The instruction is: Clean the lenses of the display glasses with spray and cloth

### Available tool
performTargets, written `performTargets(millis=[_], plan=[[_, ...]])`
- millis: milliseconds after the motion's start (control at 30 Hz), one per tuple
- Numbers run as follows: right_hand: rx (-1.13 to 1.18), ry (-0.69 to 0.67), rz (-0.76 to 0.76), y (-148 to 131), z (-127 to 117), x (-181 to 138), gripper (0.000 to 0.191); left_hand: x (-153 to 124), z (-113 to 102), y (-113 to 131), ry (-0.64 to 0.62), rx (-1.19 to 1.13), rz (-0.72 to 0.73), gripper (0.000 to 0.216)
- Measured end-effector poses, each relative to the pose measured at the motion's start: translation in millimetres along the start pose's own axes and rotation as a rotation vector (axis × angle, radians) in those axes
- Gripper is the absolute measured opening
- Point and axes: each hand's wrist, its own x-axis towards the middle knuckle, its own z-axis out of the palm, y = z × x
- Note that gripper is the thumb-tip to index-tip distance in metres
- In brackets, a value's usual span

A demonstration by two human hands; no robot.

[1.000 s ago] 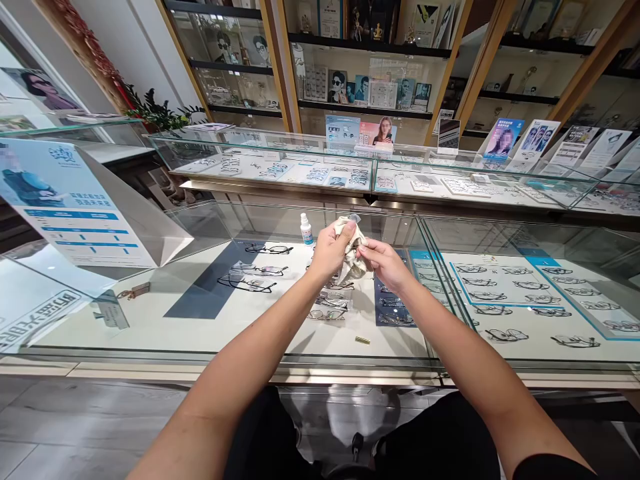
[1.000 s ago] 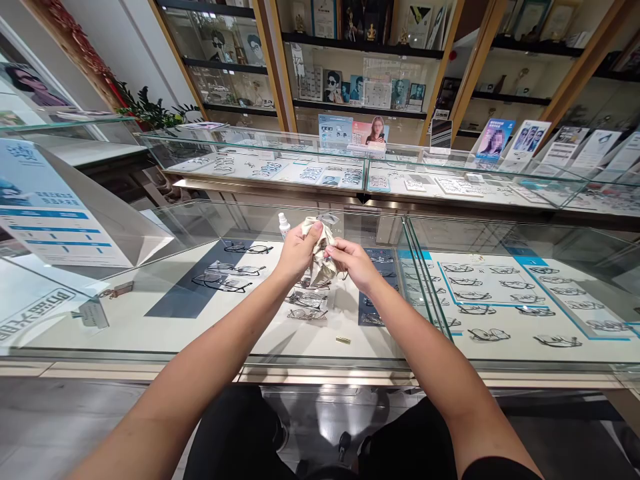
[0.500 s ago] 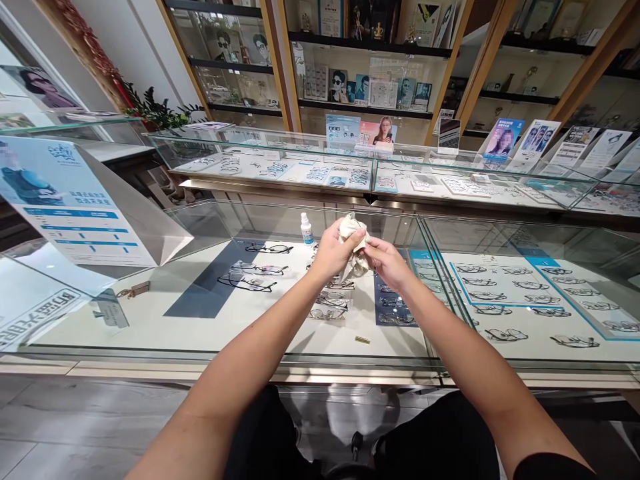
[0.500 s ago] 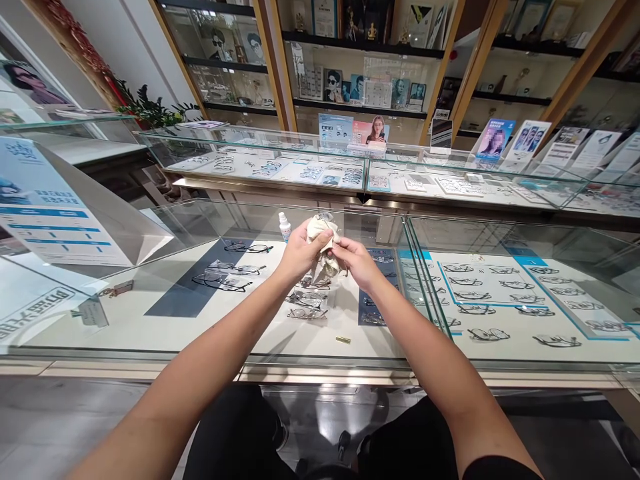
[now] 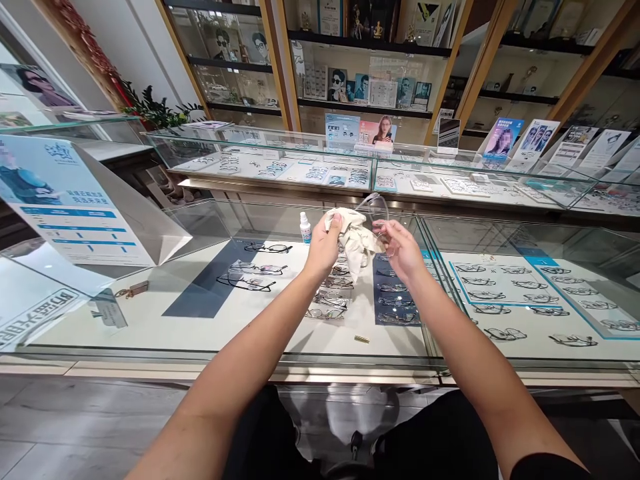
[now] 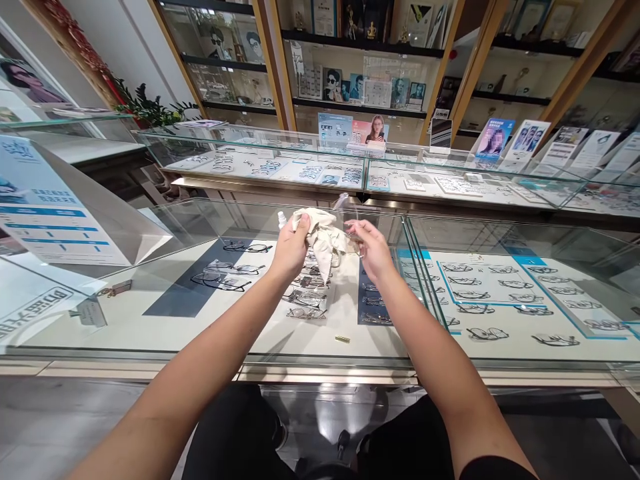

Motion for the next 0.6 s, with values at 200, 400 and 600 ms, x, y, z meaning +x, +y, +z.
performTargets(millis=[200, 400, 600], plan=[[0.108, 0.111, -0.113, -15, -26, 16, 0.030, -6, 5, -3, -0.161, -0.052, -0.159, 0.047], [0.131, 0.118, -0.204, -27, -35, 18, 0.024, -29, 17, 11, -0.452, -0.053, -0.294, 0.042], [0.141, 0.113, -0.231, -27, -35, 20, 0.025, -46, 21, 20, -1.044, -0.014, -0.240, 0.042]])
